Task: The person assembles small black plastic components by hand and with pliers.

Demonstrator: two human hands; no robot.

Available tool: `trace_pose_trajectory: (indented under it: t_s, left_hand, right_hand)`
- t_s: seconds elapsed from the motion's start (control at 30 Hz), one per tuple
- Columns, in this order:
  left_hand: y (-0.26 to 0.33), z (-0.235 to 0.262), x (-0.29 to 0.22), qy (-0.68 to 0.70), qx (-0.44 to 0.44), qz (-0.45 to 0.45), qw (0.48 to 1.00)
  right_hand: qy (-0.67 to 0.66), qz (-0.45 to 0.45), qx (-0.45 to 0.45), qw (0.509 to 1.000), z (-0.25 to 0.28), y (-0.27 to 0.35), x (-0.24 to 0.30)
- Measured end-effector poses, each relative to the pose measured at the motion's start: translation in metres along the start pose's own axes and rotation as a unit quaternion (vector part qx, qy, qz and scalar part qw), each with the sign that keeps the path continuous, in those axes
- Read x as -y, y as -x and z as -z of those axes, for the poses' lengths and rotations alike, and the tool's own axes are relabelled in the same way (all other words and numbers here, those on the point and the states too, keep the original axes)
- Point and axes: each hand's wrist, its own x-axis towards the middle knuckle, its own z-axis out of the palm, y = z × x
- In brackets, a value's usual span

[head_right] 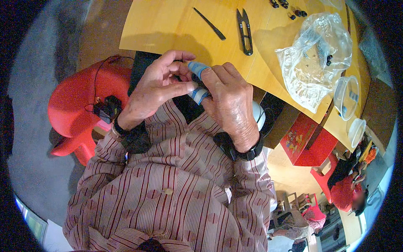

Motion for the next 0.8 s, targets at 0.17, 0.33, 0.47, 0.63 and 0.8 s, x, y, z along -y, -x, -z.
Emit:
trace_pose_trajectory:
  t_s: [0.17,0.33,0.47,0.63,0.8]
  left_hand:
    - [-0.001,0.003,-0.003,0.015,0.020,0.044,0.999]
    - [-0.003,0.008,-0.007,0.084,0.036,0.088,0.992]
    - [-0.007,0.014,-0.008,0.076,0.081,0.109,0.988]
    - [-0.012,0.017,-0.001,0.082,0.101,0.131,0.983]
    - [-0.013,0.016,-0.006,0.097,0.126,0.138,0.978]
  right_hand:
    - [0.013,0.003,0.022,1.000,0.001,0.002,0.001]
    - [-0.015,0.011,0.009,1.000,-0.002,0.003,0.002]
    - [-0.034,0.013,0.013,0.999,-0.003,0.005,0.000]
    - [-0.031,0.035,-0.015,0.999,-0.005,0.004,-0.003]
    - [-0.061,0.016,-0.020,0.998,-0.004,0.006,-0.003]
